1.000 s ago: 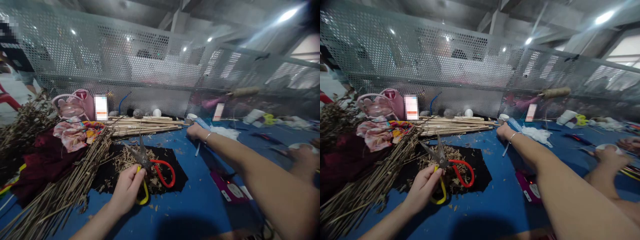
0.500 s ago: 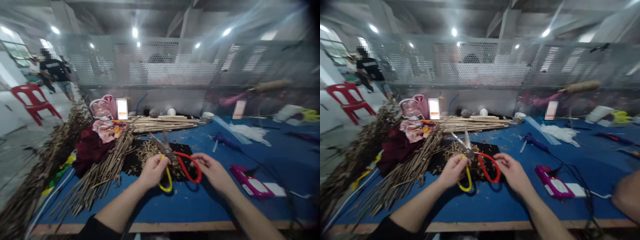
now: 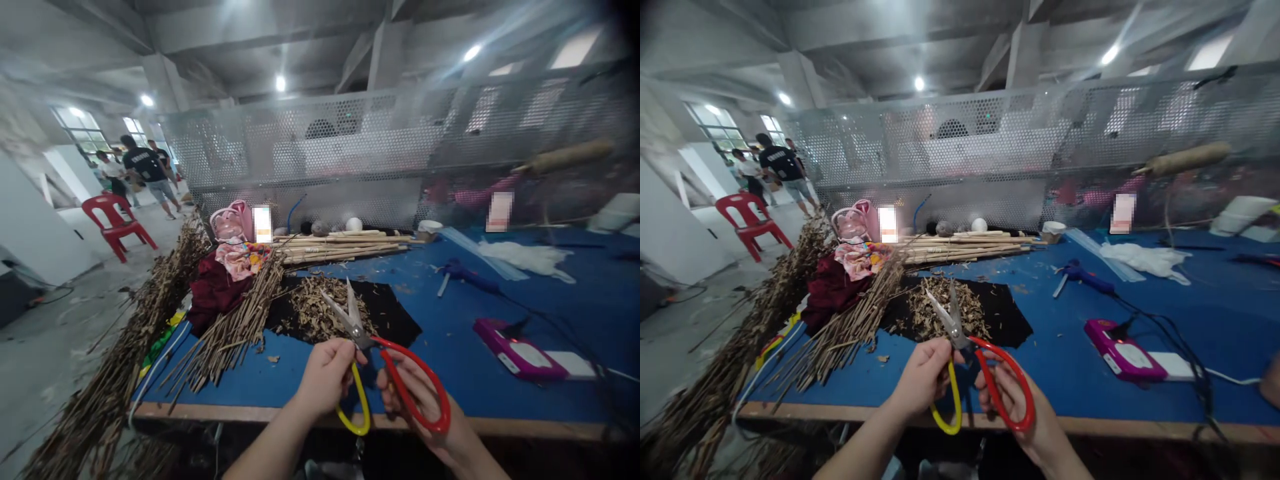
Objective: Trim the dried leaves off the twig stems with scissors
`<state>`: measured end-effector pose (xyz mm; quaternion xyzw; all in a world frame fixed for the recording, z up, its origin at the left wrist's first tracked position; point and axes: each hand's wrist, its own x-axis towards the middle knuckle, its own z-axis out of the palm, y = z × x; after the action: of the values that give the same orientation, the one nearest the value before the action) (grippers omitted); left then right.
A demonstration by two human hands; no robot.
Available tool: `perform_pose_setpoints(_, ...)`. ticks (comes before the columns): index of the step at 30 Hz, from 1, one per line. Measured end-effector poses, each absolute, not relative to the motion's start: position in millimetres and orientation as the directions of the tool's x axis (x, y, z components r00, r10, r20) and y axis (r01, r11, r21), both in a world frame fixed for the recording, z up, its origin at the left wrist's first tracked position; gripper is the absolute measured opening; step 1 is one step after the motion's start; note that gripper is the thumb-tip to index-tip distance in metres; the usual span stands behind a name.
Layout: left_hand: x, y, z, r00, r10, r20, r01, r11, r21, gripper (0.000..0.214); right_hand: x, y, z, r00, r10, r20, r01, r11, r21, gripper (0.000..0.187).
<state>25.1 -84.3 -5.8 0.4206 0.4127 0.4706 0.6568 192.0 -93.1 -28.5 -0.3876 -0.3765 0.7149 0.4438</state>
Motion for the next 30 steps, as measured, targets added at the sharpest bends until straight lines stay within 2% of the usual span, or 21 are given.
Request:
perform_pose_setpoints(5,24.4,-86.3,-0.1,0.235,0.966,-0.107,-0.264,0.170,0.950,0.044,179.9,-85.1,-16.5,-0.353,0.913,-0.203,-0.393,-0.342,-0.853,0.030)
perform_pose_setpoints(9,20.6,-82.7,2.4,0.151,0.985,-0.077,-0.260,0.115,0.959,0.044,173.7,-76.2,-6.3,-0.534,0.841,-0.087,-0.556,-0.427,-0.713,0.042)
perform_pose_setpoints(11,17.1,-80.4,5.0,0.060,0.998,-0.027,-0.222,0.040,0.974,0.042,172.7,-74.3,-4.5,-0.614,0.787,-0.067,-0.528,-0.472,-0.706,0.037)
perform_pose_setpoints(13,15.1,-78.9,9.3,-0.026,0.998,0.050,-0.175,-0.054,0.983,0.037,170.2,-75.7,-4.8,-0.676,0.735,-0.061,-0.451,-0.478,-0.753,0.028)
perform_pose_setpoints(14,15.1,-78.4,12.0,-0.059,0.994,0.087,-0.153,-0.095,0.984,0.035,167.9,-77.3,-4.9,-0.713,0.699,-0.049,-0.409,-0.472,-0.781,0.030)
perform_pose_setpoints(16,16.8,-77.7,17.6,-0.103,0.985,0.141,-0.113,-0.153,0.982,0.033,161.7,-81.2,-4.1,-0.773,0.634,0.008,-0.363,-0.432,-0.826,0.048)
perform_pose_setpoints(18,19.1,-76.4,21.8,-0.133,0.977,0.165,-0.071,-0.176,0.982,0.032,155.3,-83.5,-1.8,-0.745,0.664,0.068,-0.391,-0.351,-0.851,0.056)
perform_pose_setpoints(20,19.4,-74.1,23.3,-0.165,0.971,0.170,-0.062,-0.182,0.981,0.033,151.8,-82.0,-0.1,-0.658,0.748,0.089,-0.425,-0.271,-0.864,0.053)
perform_pose_setpoints(24,13.1,-68.3,19.4,-0.106,0.991,0.080,-0.197,-0.100,0.975,0.038,157.5,-69.9,-3.0,-0.491,0.871,-0.021,-0.429,-0.263,-0.864,0.038)
perform_pose_setpoints(27,8.1,-65.8,15.9,0.013,1.000,0.013,-0.285,-0.008,0.959,0.040,166.7,-63.3,-5.3,-0.528,0.846,-0.074,-0.450,-0.353,-0.821,0.031)
perform_pose_setpoints(30,5.0,-64.0,14.6,0.045,0.999,-0.003,-0.285,0.016,0.958,0.040,172.6,-64.6,-4.2,-0.675,0.738,0.003,-0.456,-0.414,-0.788,0.031)
